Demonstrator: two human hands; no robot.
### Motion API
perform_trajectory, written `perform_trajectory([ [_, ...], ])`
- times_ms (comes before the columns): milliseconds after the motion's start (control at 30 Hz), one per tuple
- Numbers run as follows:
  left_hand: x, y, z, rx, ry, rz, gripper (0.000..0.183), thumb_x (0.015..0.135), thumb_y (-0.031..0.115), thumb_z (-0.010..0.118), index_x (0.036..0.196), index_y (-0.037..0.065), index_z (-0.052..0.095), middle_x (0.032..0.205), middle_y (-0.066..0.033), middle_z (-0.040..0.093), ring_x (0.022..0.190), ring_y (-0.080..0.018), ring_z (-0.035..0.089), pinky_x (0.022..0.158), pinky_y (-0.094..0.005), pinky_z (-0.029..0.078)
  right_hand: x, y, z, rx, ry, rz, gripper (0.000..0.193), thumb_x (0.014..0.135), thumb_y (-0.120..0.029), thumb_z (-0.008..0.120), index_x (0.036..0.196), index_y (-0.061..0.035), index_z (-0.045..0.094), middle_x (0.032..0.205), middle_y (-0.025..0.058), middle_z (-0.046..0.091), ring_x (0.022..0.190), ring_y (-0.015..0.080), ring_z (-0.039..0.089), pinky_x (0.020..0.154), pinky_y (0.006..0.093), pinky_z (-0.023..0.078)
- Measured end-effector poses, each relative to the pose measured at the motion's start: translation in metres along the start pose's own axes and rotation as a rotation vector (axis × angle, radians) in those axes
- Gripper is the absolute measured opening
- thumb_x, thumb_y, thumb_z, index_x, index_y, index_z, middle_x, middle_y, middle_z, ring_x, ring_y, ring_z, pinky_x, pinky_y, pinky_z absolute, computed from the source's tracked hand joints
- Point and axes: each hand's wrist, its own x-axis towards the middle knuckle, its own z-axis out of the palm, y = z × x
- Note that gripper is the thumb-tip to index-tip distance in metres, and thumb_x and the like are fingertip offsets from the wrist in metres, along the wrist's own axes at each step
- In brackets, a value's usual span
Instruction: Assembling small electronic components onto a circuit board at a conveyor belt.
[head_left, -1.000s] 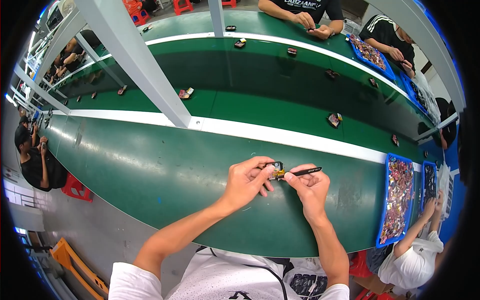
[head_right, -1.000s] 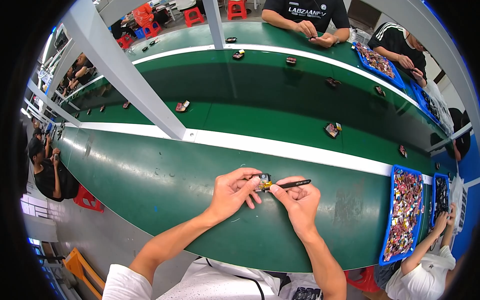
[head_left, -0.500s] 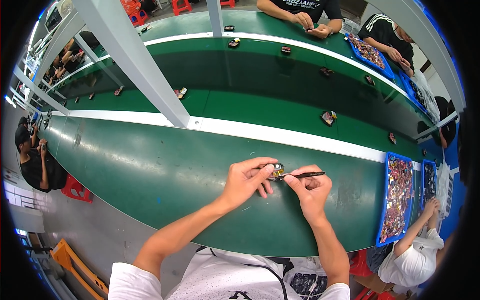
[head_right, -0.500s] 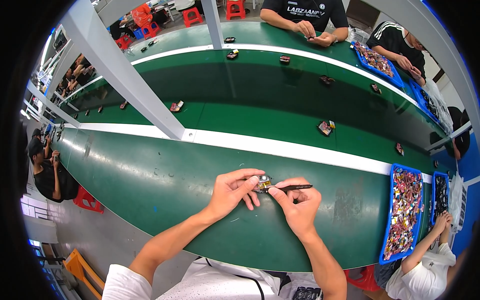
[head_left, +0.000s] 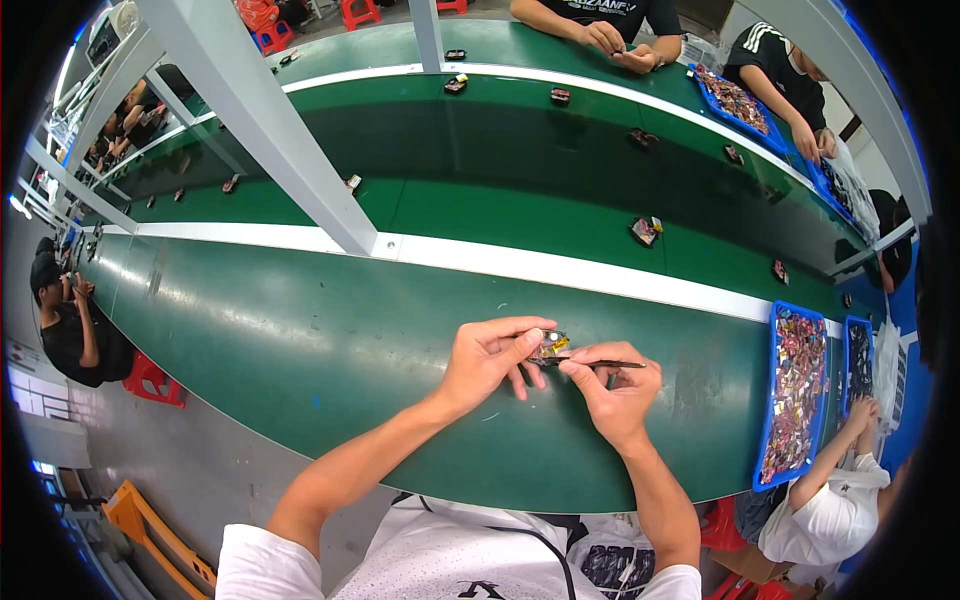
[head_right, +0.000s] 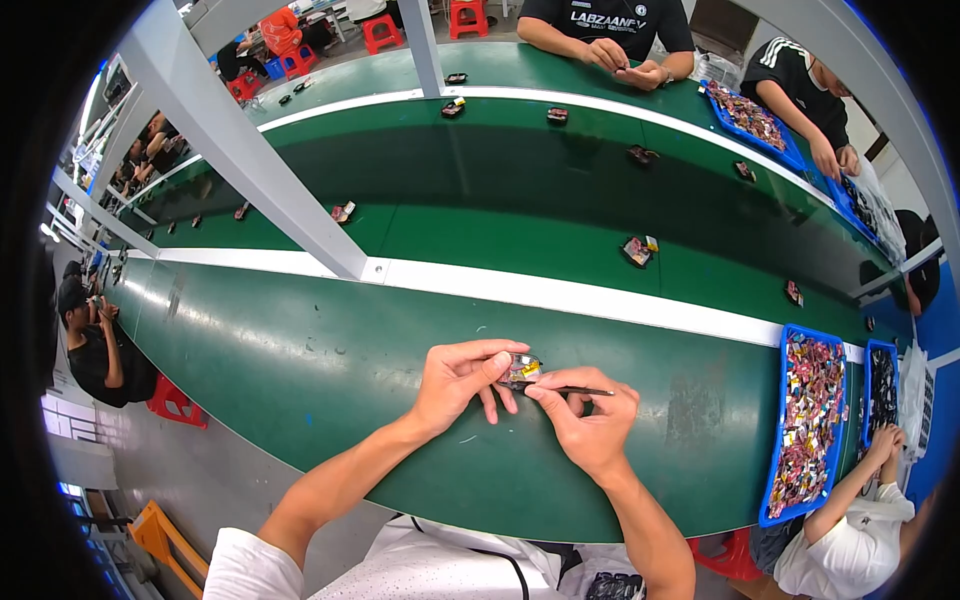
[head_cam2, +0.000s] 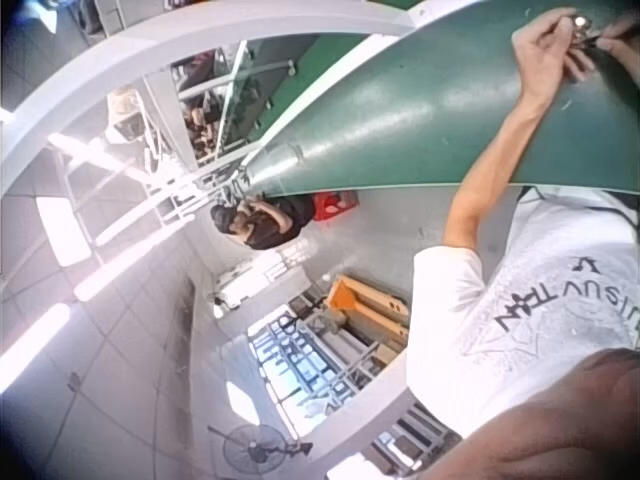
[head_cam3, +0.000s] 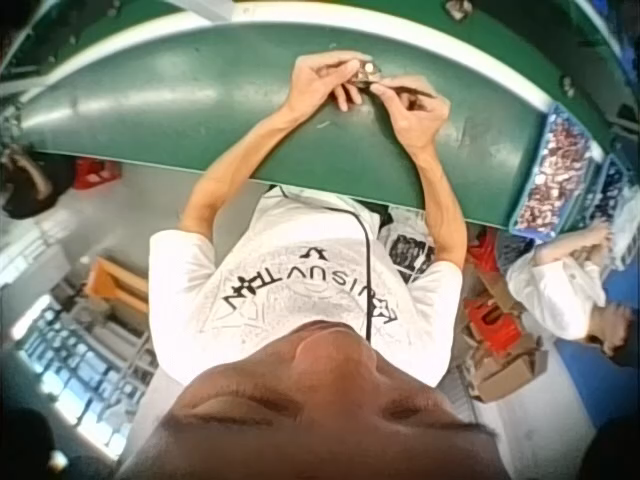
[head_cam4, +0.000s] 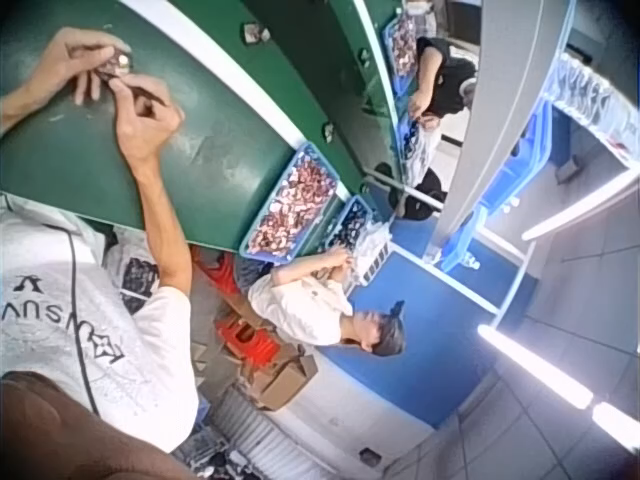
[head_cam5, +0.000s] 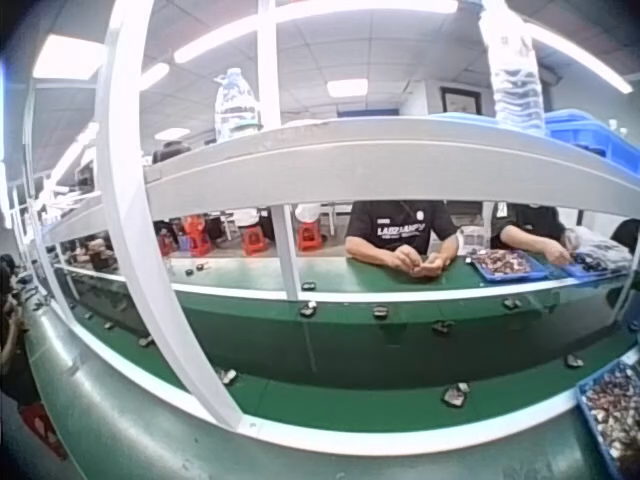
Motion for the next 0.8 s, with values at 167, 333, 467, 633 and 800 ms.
perform_trajectory([
  [167, -0.0003, 0.0007, -0.0003, -0.004, -0.004, 0.003, 0.033, 0.103, 0.017, 0.06, 0.123, -0.008, 0.066, 0.099, -0.0189, 0.071, 0.068, -0.0224, 0.073, 0.046, -0.027, 0.057, 0.0004, -0.0007, -0.0001, -0.029, -0.01, -0.02, 0.015, 0.075, -0.001, 0.086, 0.082, -0.0047, 0.074, 0.078, 0.0018, 0.076, 0.044, 0.0015, 0.04, 0.044, 0.0207, 0.03],
  [333, -0.0009, 0.002, 0.0012, 0.01, 0.004, 0.027, 0.033, 0.104, 0.017, 0.059, 0.124, -0.008, 0.065, 0.098, -0.0183, 0.071, 0.068, -0.0216, 0.073, 0.047, -0.0269, 0.057, -0.001, 0.0003, -0.0003, -0.053, -0.001, -0.028, 0.015, 0.075, -0.002, 0.087, 0.082, -0.0058, 0.074, 0.078, 0.0016, 0.076, 0.043, 0.0015, 0.04, 0.044, 0.0207, 0.03],
  [467, -0.001, 0.0031, 0.0024, 0.016, 0.018, 0.03, 0.032, 0.104, 0.016, 0.059, 0.125, -0.008, 0.065, 0.098, -0.0183, 0.071, 0.068, -0.0213, 0.073, 0.048, -0.0268, 0.058, -0.0008, 0.0008, -0.0001, -0.057, -0.002, -0.047, 0.015, 0.075, -0.002, 0.087, 0.083, -0.0056, 0.074, 0.077, 0.002, 0.076, 0.043, 0.0017, 0.04, 0.044, 0.0207, 0.029],
  [633, -0.0016, 0.0004, 0.0017, 0.029, 0.023, 0.02, 0.03, 0.103, 0.012, 0.059, 0.125, -0.008, 0.064, 0.1, -0.0187, 0.071, 0.068, -0.021, 0.072, 0.049, -0.0267, 0.058, -0.0013, 0.0008, -0.0016, -0.022, -0.014, 0.0, 0.015, 0.076, -0.001, 0.086, 0.084, -0.0047, 0.075, 0.074, 0.0011, 0.074, 0.044, 0.0005, 0.04, 0.043, 0.0201, 0.028],
  [800, -0.0024, -0.0009, 0.0025, 0.043, 0.042, 0.025, 0.03, 0.103, 0.012, 0.059, 0.124, -0.008, 0.064, 0.098, -0.0178, 0.071, 0.068, -0.0208, 0.072, 0.049, -0.0268, 0.058, -0.0002, -0.0016, 0.0003, -0.035, -0.003, -0.005, 0.015, 0.076, 0.0, 0.085, 0.085, -0.0039, 0.075, 0.074, 0.0012, 0.074, 0.045, 0.0006, 0.04, 0.043, 0.0201, 0.028],
])
